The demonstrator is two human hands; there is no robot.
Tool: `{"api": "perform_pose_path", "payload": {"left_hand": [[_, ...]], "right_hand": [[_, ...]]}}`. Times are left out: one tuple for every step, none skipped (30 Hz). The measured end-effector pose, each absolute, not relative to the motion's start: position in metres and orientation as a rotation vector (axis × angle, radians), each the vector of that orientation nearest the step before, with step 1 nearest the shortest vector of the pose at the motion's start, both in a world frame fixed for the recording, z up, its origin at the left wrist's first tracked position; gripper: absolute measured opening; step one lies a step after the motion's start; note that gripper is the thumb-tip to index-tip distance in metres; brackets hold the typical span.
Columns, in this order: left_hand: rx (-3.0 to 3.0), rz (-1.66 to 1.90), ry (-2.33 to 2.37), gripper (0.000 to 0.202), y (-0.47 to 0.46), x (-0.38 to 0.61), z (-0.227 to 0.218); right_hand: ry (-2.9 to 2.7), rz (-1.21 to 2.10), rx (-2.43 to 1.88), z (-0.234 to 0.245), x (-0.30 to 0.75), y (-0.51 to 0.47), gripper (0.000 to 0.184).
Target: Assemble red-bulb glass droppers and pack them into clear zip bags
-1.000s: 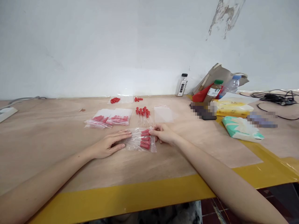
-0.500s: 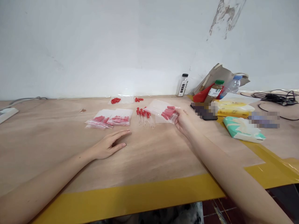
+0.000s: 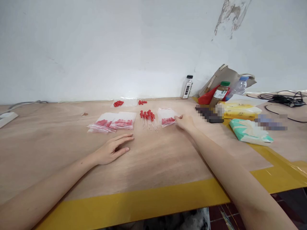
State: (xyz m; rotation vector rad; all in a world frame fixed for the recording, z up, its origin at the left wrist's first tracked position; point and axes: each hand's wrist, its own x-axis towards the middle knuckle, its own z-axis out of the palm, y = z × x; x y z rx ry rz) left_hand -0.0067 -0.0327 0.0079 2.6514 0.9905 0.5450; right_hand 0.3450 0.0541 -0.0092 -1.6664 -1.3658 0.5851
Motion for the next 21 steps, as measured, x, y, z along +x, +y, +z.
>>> {"api": "perform_pose_path", "payload": {"left_hand": [[2.649, 0.54, 0.995, 0.04, -0.033, -0.007, 0.007], [2.646, 0.534, 1.0, 0.039, -0.033, -0.007, 0.007], [2.641, 0.526, 1.007, 0.038, -0.033, -0.007, 0.007], [2.637, 0.519, 1.013, 0.038, -0.033, -0.007, 0.007], [2.634, 0.514, 1.018, 0.037, -0.033, -0.007, 0.007], [2.632, 0.51, 1.021, 0.037, -0.033, -0.006, 0.007], [2.631, 0.508, 1.022, 0.037, -0.033, -0.006, 0.008], [2.63, 0.51, 1.021, 0.037, -0.033, -0.006, 0.008], [2.629, 0.509, 1.021, 0.037, -0.033, -0.006, 0.008], [2.627, 0.508, 1.022, 0.037, -0.034, -0.006, 0.008], [2.624, 0.509, 1.023, 0.037, -0.034, -0.006, 0.008], [2.623, 0.511, 1.024, 0.037, -0.034, -0.006, 0.008], [2.622, 0.512, 1.025, 0.037, -0.034, -0.006, 0.008], [2.623, 0.513, 1.024, 0.037, -0.033, -0.006, 0.008], [2.624, 0.515, 1.02, 0.037, -0.033, -0.007, 0.007], [2.627, 0.517, 1.016, 0.037, -0.033, -0.007, 0.007], [2.63, 0.517, 1.013, 0.037, -0.033, -0.007, 0.008], [2.635, 0.515, 1.011, 0.037, -0.033, -0.007, 0.008], [2.64, 0.511, 1.01, 0.037, -0.033, -0.007, 0.008], [2.646, 0.507, 1.007, 0.037, -0.033, -0.006, 0.009], [2.65, 0.504, 1.008, 0.037, -0.033, -0.006, 0.009]], "right_hand": [[-1.381, 0.46, -1.78, -0.006, 0.351, 0.055, 0.023], [-1.378, 0.36, -1.864, -0.004, 0.357, 0.057, 0.02], [-1.356, 0.313, -1.906, -0.002, 0.361, 0.06, 0.015], [-1.353, 0.275, -1.949, -0.001, 0.365, 0.064, 0.011], [-1.353, 0.266, -1.981, -0.001, 0.367, 0.069, 0.008], [-1.353, 0.275, -2.011, -0.001, 0.369, 0.074, 0.009], [-1.347, 0.288, -2.045, -0.002, 0.37, 0.079, 0.011], [-1.336, 0.304, -2.077, -0.003, 0.371, 0.083, 0.014], [-1.321, 0.32, -2.105, -0.004, 0.371, 0.087, 0.016], [-1.301, 0.33, -2.125, -0.005, 0.372, 0.089, 0.018], [-1.28, 0.334, -2.135, -0.006, 0.372, 0.091, 0.019], [-1.258, 0.332, -2.132, -0.006, 0.372, 0.091, 0.018], [-1.238, 0.327, -2.114, -0.006, 0.371, 0.09, 0.016], [-1.217, 0.318, -2.086, -0.004, 0.37, 0.089, 0.015], [-1.196, 0.306, -2.053, -0.002, 0.367, 0.086, 0.016], [-1.181, 0.288, -1.998, 0.002, 0.365, 0.082, 0.02], [-1.18, 0.263, -1.919, 0.006, 0.361, 0.077, 0.023], [-1.197, 0.228, -1.828, 0.011, 0.357, 0.072, 0.024], [-1.233, 0.185, -1.713, 0.017, 0.352, 0.067, 0.024], [-1.294, 0.139, -1.597, 0.022, 0.346, 0.061, 0.022], [-1.367, 0.091, -1.504, 0.027, 0.339, 0.055, 0.019]]}}
